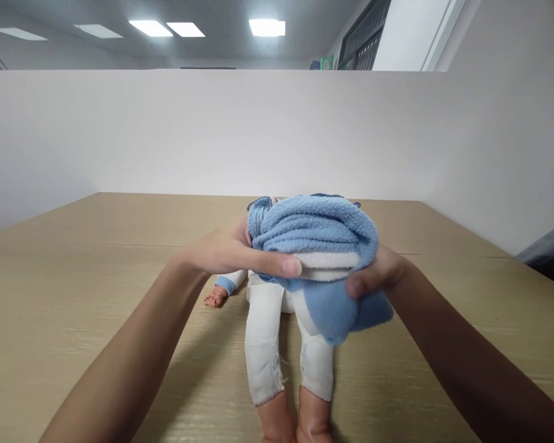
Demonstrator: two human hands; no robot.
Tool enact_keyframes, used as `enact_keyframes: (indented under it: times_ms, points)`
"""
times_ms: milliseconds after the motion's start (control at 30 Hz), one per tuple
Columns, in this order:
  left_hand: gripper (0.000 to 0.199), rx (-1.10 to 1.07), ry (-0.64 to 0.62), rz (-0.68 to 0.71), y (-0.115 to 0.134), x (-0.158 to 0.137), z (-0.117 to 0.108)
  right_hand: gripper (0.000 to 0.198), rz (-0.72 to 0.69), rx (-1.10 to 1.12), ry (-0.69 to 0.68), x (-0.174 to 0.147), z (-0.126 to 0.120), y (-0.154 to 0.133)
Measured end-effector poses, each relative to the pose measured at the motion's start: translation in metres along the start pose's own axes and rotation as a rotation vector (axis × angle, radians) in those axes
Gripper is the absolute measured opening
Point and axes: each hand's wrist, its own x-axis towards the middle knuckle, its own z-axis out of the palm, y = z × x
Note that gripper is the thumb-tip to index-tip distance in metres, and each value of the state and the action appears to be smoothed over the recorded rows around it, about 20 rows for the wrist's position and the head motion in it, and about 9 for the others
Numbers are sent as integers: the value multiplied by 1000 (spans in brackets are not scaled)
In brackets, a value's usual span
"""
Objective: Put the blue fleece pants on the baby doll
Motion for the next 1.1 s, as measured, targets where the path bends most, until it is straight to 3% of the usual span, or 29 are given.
enact_keyframes:
  times_ms: [167,300,400,467,667,767,900,1100]
  points:
    - [52,-95,113,76,-9,1,0,59,-97,-35,301,10,14,-9]
    - [42,-200,160,61,-6,-12,22,38,-113,-128,478,4,25,-13]
    - [46,-209,175,38,1,-34,55,43,-77,-203,440,-12,38,-12]
    - [53,-181,256,-30,4,-53,80,50,-14,-246,398,-25,51,-11]
    - [60,-146,570,-259,-13,-102,137,70,350,-376,444,-50,96,0]
    - [60,-107,667,-328,-31,-116,152,55,396,-465,409,-51,110,9]
    - [58,32,768,-364,-51,-126,167,27,266,-535,325,-46,120,20]
    - [38,146,714,-401,-65,-124,171,14,308,-720,409,-42,119,44]
